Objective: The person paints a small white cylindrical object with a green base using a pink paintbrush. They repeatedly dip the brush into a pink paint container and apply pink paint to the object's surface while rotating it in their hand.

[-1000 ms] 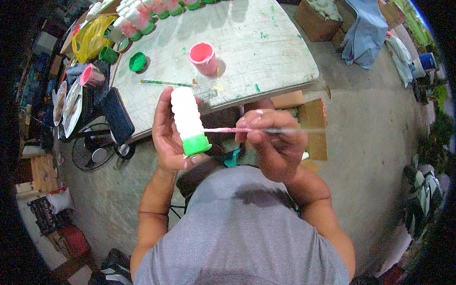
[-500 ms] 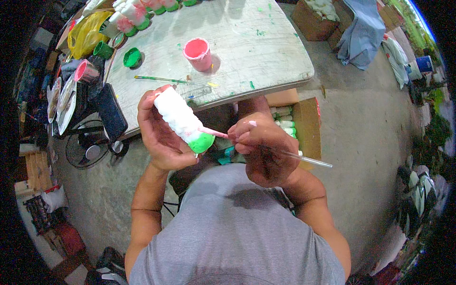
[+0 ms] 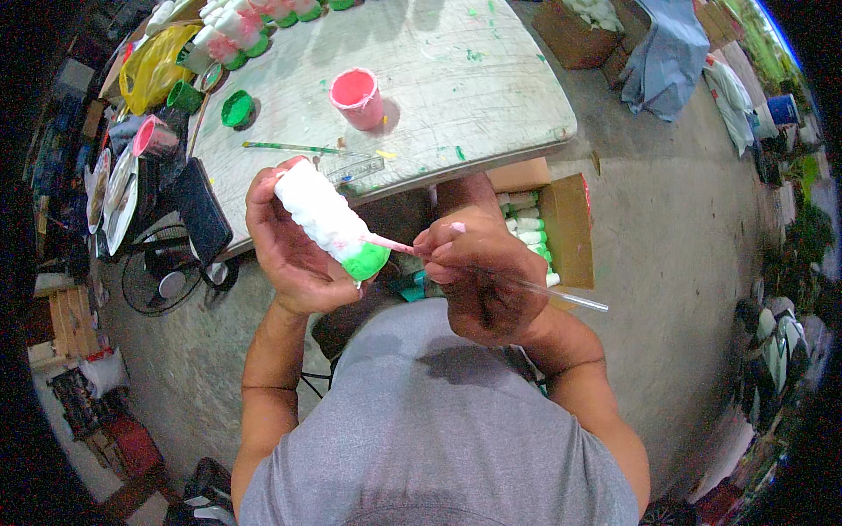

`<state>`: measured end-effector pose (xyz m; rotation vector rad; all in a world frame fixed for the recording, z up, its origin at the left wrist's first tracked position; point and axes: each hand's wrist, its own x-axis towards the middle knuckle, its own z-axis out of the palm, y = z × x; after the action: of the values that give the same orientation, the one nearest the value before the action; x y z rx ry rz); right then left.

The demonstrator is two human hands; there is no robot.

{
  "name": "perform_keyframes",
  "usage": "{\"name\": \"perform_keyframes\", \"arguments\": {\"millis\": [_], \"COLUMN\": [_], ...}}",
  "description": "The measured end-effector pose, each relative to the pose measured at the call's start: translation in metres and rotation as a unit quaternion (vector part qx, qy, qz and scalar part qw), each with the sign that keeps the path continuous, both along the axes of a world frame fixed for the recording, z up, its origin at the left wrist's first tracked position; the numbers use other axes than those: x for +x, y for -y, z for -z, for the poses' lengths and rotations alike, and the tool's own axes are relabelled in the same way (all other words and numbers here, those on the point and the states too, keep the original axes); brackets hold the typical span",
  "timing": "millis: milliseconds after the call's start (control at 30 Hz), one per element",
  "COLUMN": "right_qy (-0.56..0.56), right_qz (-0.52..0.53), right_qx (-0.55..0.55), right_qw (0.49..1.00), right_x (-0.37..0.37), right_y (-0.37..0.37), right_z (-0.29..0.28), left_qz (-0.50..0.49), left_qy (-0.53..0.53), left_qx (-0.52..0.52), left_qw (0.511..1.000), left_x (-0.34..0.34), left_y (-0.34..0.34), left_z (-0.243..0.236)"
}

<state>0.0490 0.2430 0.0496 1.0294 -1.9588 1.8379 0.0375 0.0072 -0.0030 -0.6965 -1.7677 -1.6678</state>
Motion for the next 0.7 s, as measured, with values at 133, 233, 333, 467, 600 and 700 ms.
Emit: {"name": "perform_keyframes", "arguments": {"millis": [133,233,333,467,600,700], "right_qy": [0.003,0.0,0.014,0.026,0.001,0.032], "right_qz": [-0.029,-0.013,-0.029,-0.007,-0.015,0.007], "right_qx": [0.054,0.042,-0.012,-0.006,0.013,-0.057], "right_qw": [0.998,0.999,0.999,1.0,1.0,0.998], "right_x": [0.0013,0.0026,0.0005,0.005,0.0023,0.0037], "right_y": [-0.0031,-0.0023,0.0001,-0.0014,-0.0013,0.0039], "right_z": [-0.0037,-0.0025,-0.0053,0.0024,-0.0005,0.0019], "left_qz": [-0.014,-0.019,-0.02,-0.017,-0.016,-0.015], "left_qy": [-0.008,-0.005,-0.002,-0.003,0.003,0.006], "left_qx": [-0.018,-0.026,-0.022,-0.014,-0.017,-0.018], "left_qw": [1.0,0.999,1.0,1.0,1.0,1.0], "left_x": [-0.0011,-0.0011,0.0005,-0.0003,0.002,0.0013], "left_y": [0.0019,0.0031,0.002,0.0021,0.0032,0.0024], "left_z": [-0.0004,-0.0005,-0.0001,0.0014,0.0006,0.0004]}}
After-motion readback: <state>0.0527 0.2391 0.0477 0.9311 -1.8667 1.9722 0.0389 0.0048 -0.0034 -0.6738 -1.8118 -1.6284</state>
